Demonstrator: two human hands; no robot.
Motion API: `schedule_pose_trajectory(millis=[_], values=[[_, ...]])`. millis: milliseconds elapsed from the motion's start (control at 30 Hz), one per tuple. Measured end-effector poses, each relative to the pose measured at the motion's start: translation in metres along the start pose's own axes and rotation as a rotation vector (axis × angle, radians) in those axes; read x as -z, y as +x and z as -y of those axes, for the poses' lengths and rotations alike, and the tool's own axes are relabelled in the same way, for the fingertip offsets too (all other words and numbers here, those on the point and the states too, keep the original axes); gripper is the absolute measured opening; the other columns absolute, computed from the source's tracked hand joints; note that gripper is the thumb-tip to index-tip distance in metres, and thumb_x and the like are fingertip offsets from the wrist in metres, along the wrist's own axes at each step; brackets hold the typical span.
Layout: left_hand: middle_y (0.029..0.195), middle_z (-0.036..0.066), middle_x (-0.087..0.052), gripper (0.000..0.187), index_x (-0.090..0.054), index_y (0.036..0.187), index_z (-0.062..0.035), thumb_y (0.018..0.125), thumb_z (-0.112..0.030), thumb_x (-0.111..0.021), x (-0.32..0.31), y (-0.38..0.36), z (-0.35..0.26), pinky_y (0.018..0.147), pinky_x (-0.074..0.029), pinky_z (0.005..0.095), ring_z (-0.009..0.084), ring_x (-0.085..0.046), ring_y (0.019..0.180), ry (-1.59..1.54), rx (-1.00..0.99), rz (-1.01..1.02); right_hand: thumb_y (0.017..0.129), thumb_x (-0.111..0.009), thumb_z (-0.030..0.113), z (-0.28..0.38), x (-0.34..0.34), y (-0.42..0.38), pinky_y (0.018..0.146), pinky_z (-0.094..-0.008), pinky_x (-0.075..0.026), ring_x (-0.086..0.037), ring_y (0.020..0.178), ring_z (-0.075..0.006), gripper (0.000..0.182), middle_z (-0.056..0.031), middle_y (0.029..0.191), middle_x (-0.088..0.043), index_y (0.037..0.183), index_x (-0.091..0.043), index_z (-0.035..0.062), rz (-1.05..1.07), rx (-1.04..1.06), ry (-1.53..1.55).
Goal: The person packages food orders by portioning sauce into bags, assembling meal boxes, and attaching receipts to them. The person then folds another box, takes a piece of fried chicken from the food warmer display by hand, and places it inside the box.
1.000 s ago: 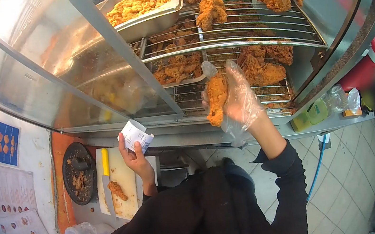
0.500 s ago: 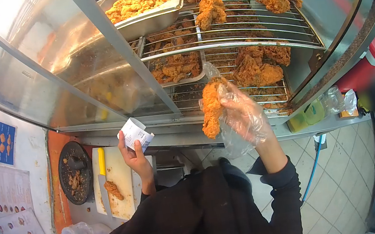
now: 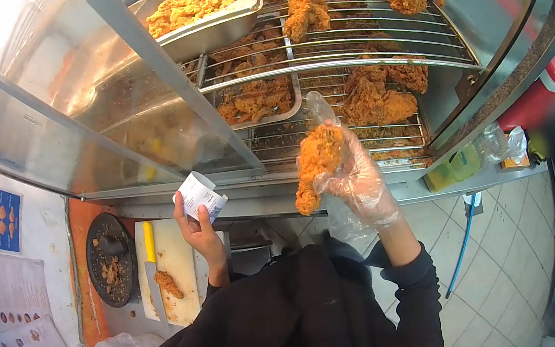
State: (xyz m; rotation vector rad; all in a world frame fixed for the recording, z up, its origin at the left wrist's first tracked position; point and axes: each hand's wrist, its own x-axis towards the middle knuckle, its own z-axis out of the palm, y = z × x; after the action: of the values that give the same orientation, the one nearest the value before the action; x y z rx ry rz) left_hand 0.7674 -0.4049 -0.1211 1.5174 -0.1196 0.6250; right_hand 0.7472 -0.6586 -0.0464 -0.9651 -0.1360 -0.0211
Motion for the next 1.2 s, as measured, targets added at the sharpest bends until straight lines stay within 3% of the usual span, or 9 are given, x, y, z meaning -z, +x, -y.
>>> schedule_pose_trajectory(millis=[100, 200, 400, 600, 700, 900, 1200], values=[[0.116, 0.009, -0.036, 0.045, -0.033, 0.128, -0.0007, 0.085, -0.002, -0.047, -0.001, 0.001, 0.002, 0.091, -0.035, 0.0304, 0.0167, -0.042, 0.107, -0.01, 0.002, 0.011, 0.065, -0.069, 0.0, -0.005, 0.0, -0.003, 0.09, -0.0388, -0.044, -0.048, 0.108, -0.0291, 0.081, -0.0153, 0.121, -0.043, 0.132, -0.025, 0.0112, 0.006, 0.043, -0.005], [0.115, 0.009, -0.037, 0.045, -0.033, 0.128, -0.0007, 0.085, -0.002, -0.047, -0.001, 0.002, 0.003, 0.091, -0.035, 0.0303, 0.0165, -0.042, 0.106, -0.014, 0.004, 0.017, 0.067, -0.066, -0.004, -0.005, 0.003, -0.003, 0.086, -0.035, -0.044, -0.048, 0.106, -0.0226, 0.076, -0.0113, 0.12, -0.043, 0.131, -0.027, 0.0065, 0.004, 0.029, -0.014], [0.115, 0.008, -0.038, 0.045, -0.033, 0.128, -0.0008, 0.085, -0.002, -0.047, -0.001, 0.003, 0.006, 0.09, -0.036, 0.03, 0.0162, -0.043, 0.105, -0.025, 0.016, 0.022, 0.073, -0.062, 0.0, -0.011, 0.009, 0.0, 0.081, -0.0358, -0.047, -0.05, 0.104, -0.0228, 0.07, -0.0127, 0.121, -0.041, 0.131, -0.024, 0.0019, -0.072, -0.021, 0.02], [0.115, 0.009, -0.038, 0.045, -0.032, 0.128, -0.0007, 0.085, -0.002, -0.047, -0.002, 0.004, 0.007, 0.089, -0.037, 0.0293, 0.016, -0.043, 0.105, -0.043, 0.034, 0.019, 0.082, -0.052, 0.007, -0.009, -0.003, -0.001, 0.086, -0.0399, -0.046, -0.046, 0.109, -0.034, 0.062, -0.0192, 0.119, -0.042, 0.134, -0.018, 0.0061, -0.143, -0.16, 0.276], [0.114, 0.009, -0.038, 0.045, -0.032, 0.128, -0.0005, 0.085, -0.002, -0.047, -0.003, 0.005, 0.007, 0.089, -0.038, 0.0292, 0.0161, -0.043, 0.105, -0.047, 0.02, 0.014, 0.081, -0.049, 0.003, -0.013, -0.008, -0.001, 0.089, -0.0426, -0.044, -0.045, 0.109, -0.0371, 0.062, -0.0203, 0.117, -0.042, 0.134, -0.017, 0.0072, -0.198, -0.167, 0.299], [0.116, 0.009, -0.037, 0.045, -0.032, 0.128, -0.0003, 0.085, -0.002, -0.046, -0.002, 0.005, 0.005, 0.088, -0.038, 0.0289, 0.0163, -0.043, 0.105, -0.045, 0.034, 0.009, 0.07, -0.06, -0.002, -0.02, 0.001, 0.001, 0.095, -0.0454, -0.038, -0.046, 0.109, -0.0349, 0.081, -0.0199, 0.122, -0.039, 0.136, -0.015, 0.0118, 0.003, -0.143, 0.277], [0.116, 0.009, -0.036, 0.045, -0.032, 0.128, -0.0003, 0.085, -0.001, -0.046, -0.003, 0.006, 0.004, 0.089, -0.038, 0.0292, 0.0164, -0.043, 0.105, -0.03, 0.007, 0.018, 0.063, -0.071, 0.005, -0.024, 0.0, -0.002, 0.092, -0.0421, -0.04, -0.044, 0.112, -0.0306, 0.095, -0.016, 0.123, -0.038, 0.137, -0.013, 0.0151, 0.008, -0.1, 0.223]])
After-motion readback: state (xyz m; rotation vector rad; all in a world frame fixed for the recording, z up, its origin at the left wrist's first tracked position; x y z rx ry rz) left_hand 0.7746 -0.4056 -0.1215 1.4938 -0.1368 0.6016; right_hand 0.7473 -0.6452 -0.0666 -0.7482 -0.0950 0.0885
